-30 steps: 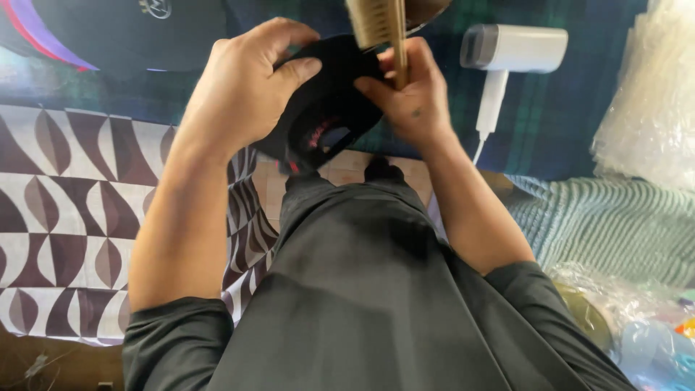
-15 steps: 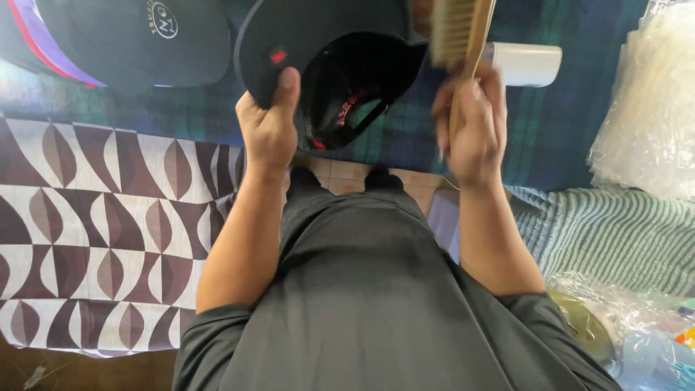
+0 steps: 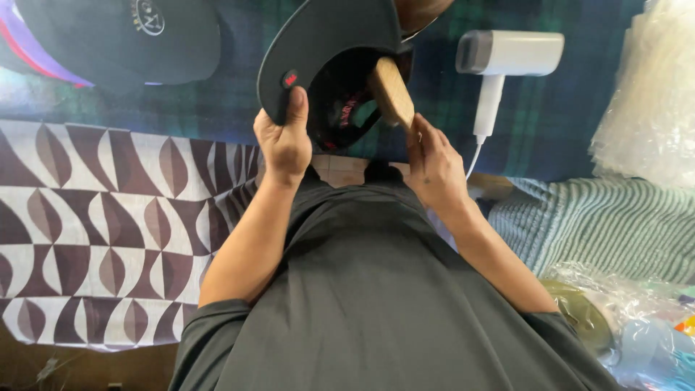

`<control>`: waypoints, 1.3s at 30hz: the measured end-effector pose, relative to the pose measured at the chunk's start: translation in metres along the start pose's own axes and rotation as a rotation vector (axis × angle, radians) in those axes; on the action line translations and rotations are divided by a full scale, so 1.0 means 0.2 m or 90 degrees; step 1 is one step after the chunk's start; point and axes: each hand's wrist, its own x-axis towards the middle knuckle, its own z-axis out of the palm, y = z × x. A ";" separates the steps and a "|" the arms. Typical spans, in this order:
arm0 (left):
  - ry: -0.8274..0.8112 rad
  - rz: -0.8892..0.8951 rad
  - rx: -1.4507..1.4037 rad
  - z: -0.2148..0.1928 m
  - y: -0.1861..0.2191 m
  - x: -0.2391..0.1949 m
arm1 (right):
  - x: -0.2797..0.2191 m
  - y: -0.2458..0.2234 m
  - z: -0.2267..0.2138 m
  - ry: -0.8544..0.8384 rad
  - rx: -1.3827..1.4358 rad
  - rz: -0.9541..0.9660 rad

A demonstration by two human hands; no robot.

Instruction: The person uses a hairdryer to apply heat to a black baseball cap, then brushes the inside and outside of the cap with a wooden brush. They adjust the cap's shape and brim before placing it on a pile of other caps.

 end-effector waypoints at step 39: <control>-0.247 -0.239 0.335 0.10 0.49 0.17 | -0.04 0.05 -0.01 -0.042 -0.202 -0.043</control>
